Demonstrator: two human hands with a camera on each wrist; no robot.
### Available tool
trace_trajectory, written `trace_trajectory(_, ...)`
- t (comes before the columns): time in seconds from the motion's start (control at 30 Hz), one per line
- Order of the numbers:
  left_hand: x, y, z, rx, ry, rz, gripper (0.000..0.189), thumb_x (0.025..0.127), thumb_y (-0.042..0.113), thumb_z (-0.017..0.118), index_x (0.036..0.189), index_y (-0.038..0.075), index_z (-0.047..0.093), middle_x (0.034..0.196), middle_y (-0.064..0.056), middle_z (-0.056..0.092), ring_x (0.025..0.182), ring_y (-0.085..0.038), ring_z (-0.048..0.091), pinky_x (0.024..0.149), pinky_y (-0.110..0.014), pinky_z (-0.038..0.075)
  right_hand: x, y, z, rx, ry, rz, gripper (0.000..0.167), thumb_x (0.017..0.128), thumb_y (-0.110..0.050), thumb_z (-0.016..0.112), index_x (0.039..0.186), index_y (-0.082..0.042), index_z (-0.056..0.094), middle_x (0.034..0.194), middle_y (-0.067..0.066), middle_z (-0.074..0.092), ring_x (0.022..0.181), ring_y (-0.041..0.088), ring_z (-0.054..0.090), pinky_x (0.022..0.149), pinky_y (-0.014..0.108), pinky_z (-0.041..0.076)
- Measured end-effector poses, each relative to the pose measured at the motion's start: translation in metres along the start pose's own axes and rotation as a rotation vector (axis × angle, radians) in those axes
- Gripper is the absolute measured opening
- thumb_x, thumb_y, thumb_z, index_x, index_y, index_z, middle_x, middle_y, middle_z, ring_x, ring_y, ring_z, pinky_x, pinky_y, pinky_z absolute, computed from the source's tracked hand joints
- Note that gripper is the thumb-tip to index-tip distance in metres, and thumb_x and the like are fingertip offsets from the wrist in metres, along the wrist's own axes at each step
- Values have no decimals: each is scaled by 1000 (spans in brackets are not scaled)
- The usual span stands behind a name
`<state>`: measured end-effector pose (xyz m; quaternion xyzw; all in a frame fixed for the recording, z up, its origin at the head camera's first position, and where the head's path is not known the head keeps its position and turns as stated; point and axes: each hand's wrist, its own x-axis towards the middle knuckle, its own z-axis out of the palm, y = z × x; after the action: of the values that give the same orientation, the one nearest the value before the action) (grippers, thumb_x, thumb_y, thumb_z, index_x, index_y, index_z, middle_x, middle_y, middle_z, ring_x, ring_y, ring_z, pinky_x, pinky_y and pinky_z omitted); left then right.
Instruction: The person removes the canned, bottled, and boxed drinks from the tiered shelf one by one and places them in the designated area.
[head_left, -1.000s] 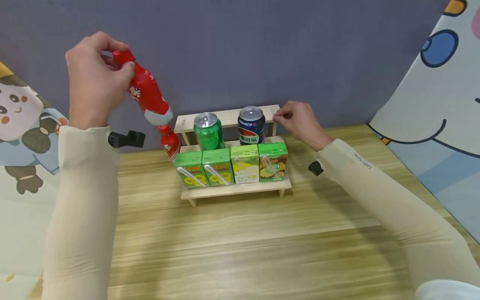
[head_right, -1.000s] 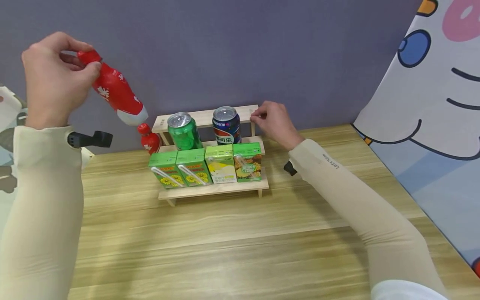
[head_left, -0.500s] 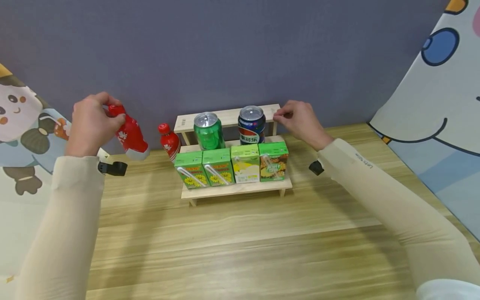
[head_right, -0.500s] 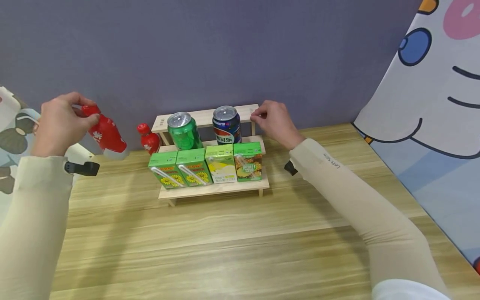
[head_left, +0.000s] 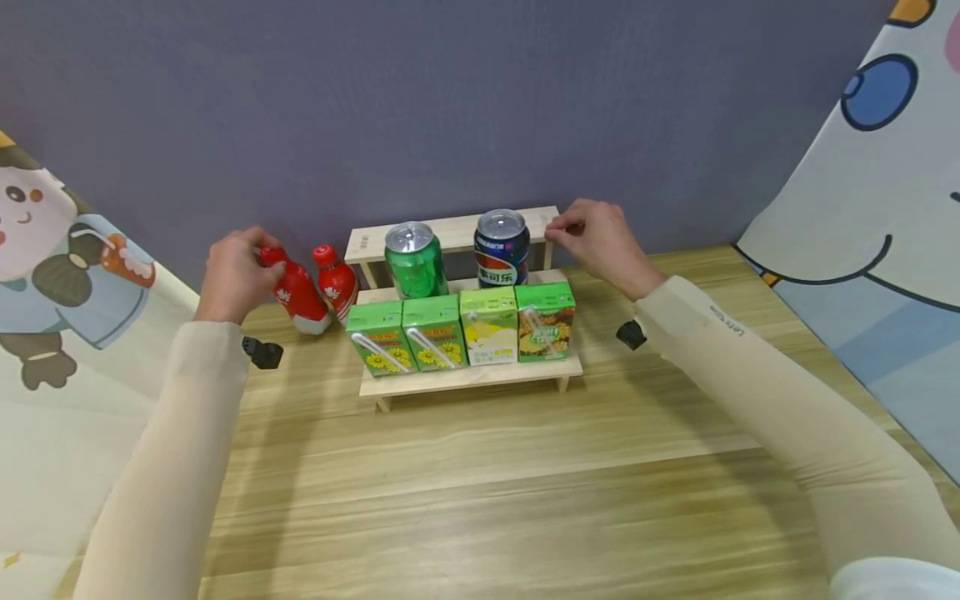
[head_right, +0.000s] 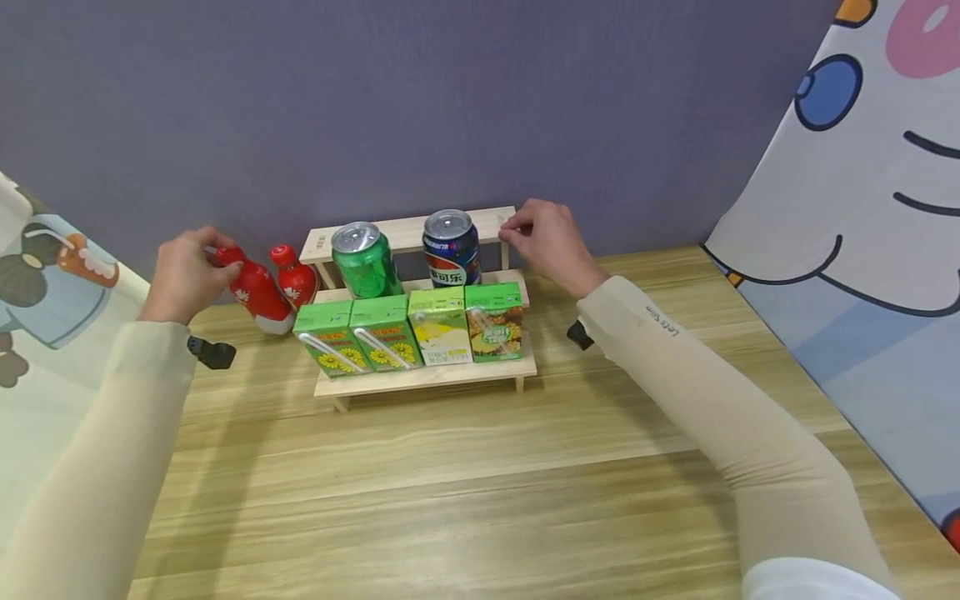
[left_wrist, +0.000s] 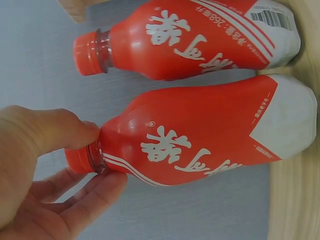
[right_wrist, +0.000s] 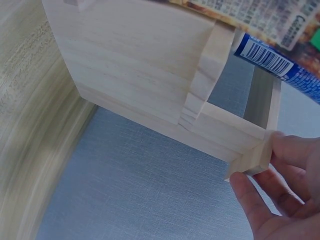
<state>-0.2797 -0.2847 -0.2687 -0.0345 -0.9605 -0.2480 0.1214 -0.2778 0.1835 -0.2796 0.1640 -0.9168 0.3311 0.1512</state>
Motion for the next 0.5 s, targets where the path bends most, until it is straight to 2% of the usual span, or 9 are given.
trace_trajectory(0.2, 0, -4, 7, -35, -47, -17, 29, 88, 3, 61, 115, -2, 56, 111, -23, 48, 79, -34, 56, 53, -29, 51, 0, -1, 0, 0, 1, 4, 18, 89, -18, 67, 99, -4, 73, 91, 4, 62, 80, 17, 57, 71, 31, 48)
trace_trajectory(0.5, 1, -6, 13, -27, -53, 30, 26, 87, 3, 62, 112, -1, 58, 112, -21, 49, 80, -34, 55, 53, -30, 50, -1, -1, 0, 15, 7, -14, 16, 88, -16, 68, 97, -3, 73, 90, 4, 62, 79, 17, 58, 71, 30, 49)
